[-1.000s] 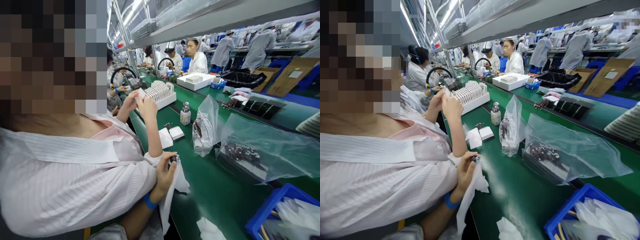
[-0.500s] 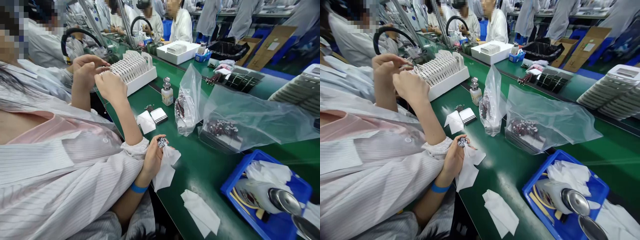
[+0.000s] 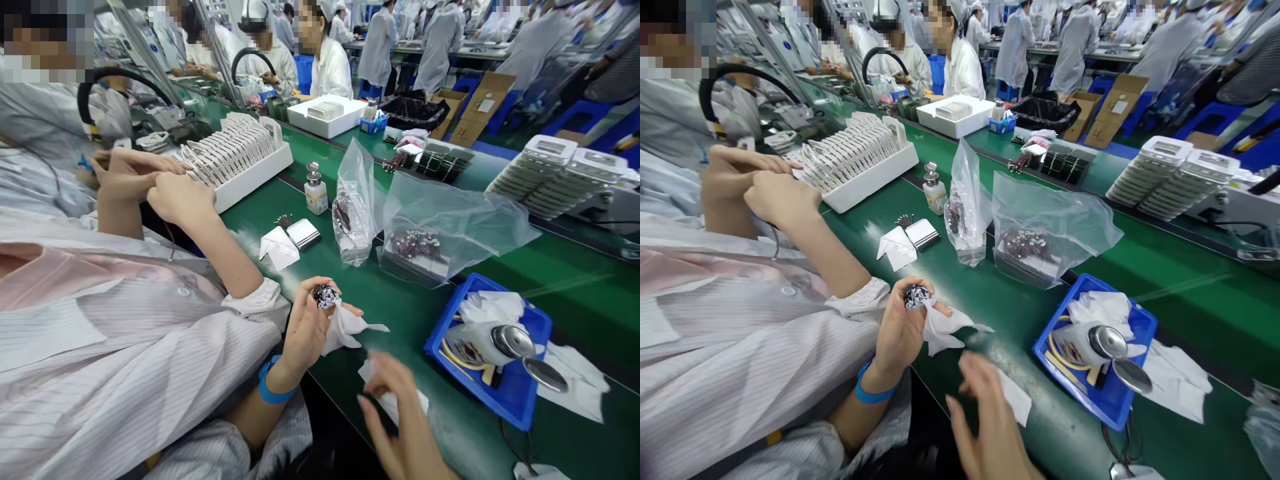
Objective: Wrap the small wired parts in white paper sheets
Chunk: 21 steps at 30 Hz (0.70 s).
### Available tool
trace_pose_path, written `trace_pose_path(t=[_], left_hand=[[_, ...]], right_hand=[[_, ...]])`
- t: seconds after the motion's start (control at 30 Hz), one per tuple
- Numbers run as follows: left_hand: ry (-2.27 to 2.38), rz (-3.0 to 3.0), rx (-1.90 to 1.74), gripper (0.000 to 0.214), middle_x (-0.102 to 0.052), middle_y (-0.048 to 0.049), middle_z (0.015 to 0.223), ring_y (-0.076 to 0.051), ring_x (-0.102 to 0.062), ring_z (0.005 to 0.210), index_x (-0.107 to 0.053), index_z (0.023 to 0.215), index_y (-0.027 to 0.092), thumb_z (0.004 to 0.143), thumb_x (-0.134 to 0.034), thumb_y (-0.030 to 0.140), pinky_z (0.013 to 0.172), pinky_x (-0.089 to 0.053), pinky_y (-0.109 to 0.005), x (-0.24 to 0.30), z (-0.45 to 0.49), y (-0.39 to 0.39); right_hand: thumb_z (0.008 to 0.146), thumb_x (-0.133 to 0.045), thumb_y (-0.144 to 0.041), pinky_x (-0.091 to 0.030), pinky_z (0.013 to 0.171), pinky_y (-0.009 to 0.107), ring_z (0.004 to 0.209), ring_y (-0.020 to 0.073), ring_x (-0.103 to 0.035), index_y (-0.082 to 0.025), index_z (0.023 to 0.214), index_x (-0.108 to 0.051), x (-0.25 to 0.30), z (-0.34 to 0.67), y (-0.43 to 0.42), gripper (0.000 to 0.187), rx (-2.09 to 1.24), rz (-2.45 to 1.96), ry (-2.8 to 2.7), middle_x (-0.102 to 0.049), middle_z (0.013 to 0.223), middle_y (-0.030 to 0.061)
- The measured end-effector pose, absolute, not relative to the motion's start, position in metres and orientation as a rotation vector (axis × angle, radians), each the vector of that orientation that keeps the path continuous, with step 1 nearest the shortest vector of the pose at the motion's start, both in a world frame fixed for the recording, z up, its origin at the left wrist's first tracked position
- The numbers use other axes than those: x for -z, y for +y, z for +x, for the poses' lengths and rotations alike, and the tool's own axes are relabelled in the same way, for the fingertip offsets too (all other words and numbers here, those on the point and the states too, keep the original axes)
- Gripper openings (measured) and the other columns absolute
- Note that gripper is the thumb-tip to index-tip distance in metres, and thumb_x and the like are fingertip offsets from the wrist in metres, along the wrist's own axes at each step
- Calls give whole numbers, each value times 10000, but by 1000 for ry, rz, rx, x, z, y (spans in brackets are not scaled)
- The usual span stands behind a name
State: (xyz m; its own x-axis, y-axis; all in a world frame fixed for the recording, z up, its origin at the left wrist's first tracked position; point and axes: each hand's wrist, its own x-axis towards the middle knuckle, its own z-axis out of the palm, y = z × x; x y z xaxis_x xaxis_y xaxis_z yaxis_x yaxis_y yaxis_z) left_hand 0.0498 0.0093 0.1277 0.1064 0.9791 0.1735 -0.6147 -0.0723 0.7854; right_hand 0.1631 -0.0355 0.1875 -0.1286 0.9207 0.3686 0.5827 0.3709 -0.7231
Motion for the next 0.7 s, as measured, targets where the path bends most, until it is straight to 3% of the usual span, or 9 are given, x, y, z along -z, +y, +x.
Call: trace_pose_path(t=[0.07, 0.13, 0.23, 0.47, 0.6, 0.7], left_hand=[[529, 929, -1408, 275, -602, -15, 989, -146, -708, 763, -604, 1119, 278, 941, -555, 481, 759, -596, -311, -127, 51, 1], [518, 981, -1374, 268, -613, -24, 997, -150, -708, 787, -608, 1128, 278, 952, -541, 468, 784, -595, -314, -123, 48, -3], [578, 1068, -1432, 265, -618, -34, 1047, -161, -710, 809, -599, 1162, 283, 967, -521, 444, 792, -603, -341, -111, 36, 0], [869, 1077, -1572, 268, -656, -43, 1000, -175, -693, 915, -610, 1147, 238, 979, -512, 422, 845, -587, -336, -86, 7, 15], [954, 1008, -1634, 280, -649, -26, 969, -157, -688, 915, -607, 1152, 252, 990, -476, 439, 813, -586, -295, -81, 4, 16], [1077, 1104, -1535, 293, -648, -53, 1071, -171, -679, 953, -618, 1163, 239, 972, -510, 433, 826, -578, -299, -78, 3, 13]], right_hand=[[928, -558, -271, -605, 567, 332, 704, 181, -678, -330, 1302, -514, -151, 188, -63, 381, -541, -1349, -1749, -648, 1040, 59], [927, -588, -303, -559, 588, 274, 663, 152, -638, -244, 1025, -614, -121, 195, -71, 117, -744, -1356, -1700, -637, 819, 14], [967, -523, -321, -446, 541, 225, 559, 112, -543, -202, 760, -593, -102, 191, -63, 250, -870, -1357, -1673, -540, 612, -33], [963, -513, -327, -403, 553, 212, 556, 102, -513, -195, 812, -641, -118, 193, -62, 238, -943, -1386, -1606, -537, 616, -39], [954, -535, -365, -460, 574, 218, 601, 122, -572, -195, 830, -665, -126, 208, -52, 247, -974, -1383, -1570, -624, 687, -9], [934, -574, -406, -523, 604, 235, 672, 157, -641, -208, 949, -691, -127, 223, -40, 230, -964, -1417, -1481, -675, 762, 18]])
